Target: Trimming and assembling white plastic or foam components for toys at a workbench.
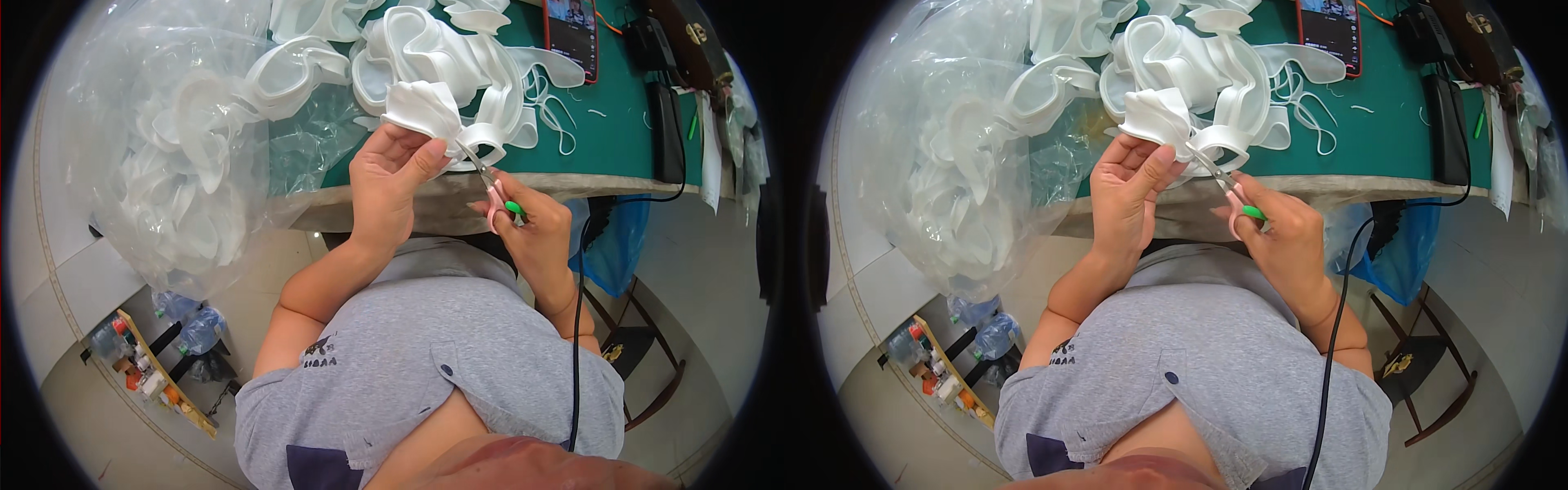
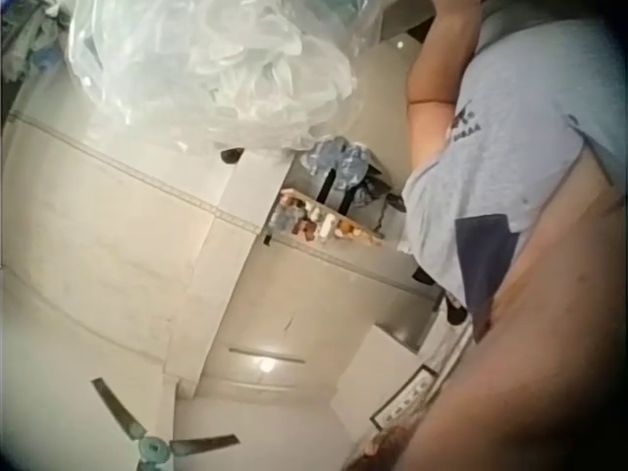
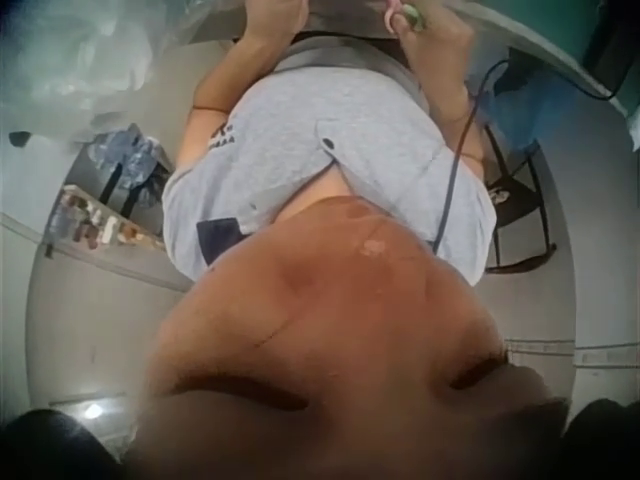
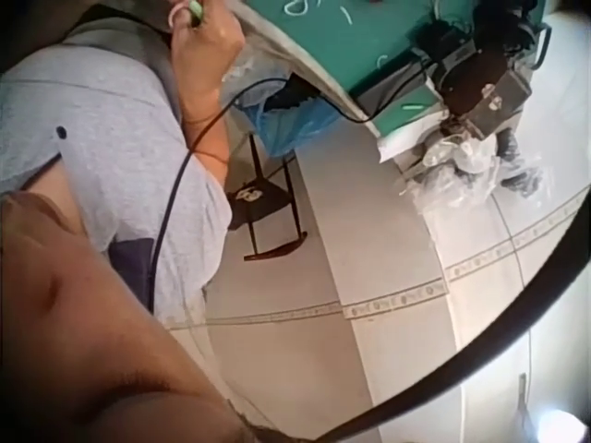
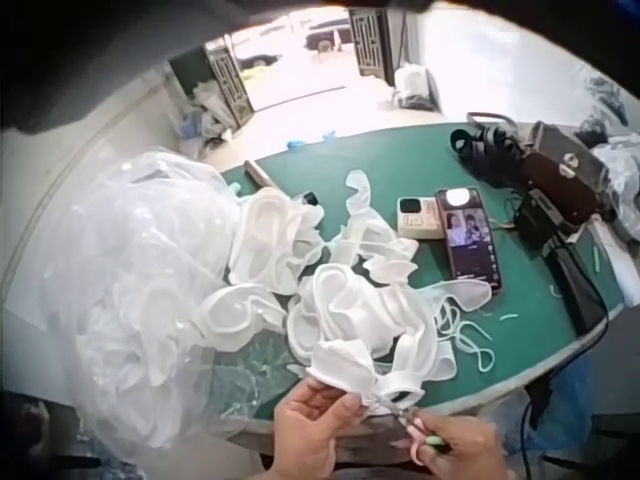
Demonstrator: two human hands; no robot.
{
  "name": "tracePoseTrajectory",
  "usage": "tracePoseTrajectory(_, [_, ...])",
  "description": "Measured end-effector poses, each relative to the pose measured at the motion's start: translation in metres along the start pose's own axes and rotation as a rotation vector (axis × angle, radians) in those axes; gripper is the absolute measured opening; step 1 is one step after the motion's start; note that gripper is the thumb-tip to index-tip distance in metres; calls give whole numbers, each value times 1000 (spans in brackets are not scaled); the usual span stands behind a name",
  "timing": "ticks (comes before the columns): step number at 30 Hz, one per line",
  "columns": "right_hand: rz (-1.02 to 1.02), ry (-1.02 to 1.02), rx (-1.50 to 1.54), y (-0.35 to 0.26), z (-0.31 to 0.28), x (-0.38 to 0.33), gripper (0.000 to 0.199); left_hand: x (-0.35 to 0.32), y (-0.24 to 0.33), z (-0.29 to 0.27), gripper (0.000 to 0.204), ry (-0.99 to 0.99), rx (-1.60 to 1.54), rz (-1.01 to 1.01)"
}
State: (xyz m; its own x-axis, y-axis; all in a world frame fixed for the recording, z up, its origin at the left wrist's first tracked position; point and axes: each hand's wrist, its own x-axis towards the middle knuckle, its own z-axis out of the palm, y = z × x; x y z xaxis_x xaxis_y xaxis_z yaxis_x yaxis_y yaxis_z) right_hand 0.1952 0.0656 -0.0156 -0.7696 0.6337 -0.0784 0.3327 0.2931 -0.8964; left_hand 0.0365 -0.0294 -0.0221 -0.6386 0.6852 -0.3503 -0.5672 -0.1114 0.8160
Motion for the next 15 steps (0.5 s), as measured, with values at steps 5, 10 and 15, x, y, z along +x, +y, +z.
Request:
tracePoseTrajectory(5, [-34, 61, -39, 9, 6, -4, 35, -2, 4, 4, 25, 39, -83, -57])
tracePoseTrajectory(10, [-26, 82, -38, 7, 9, -1, 34, -3, 2, 7, 26, 56, -152, -107])
tracePoseTrajectory(15, [-18, 62, -32, 9, 12, -1, 34, -3, 2, 7, 28, 74, -194, -133])
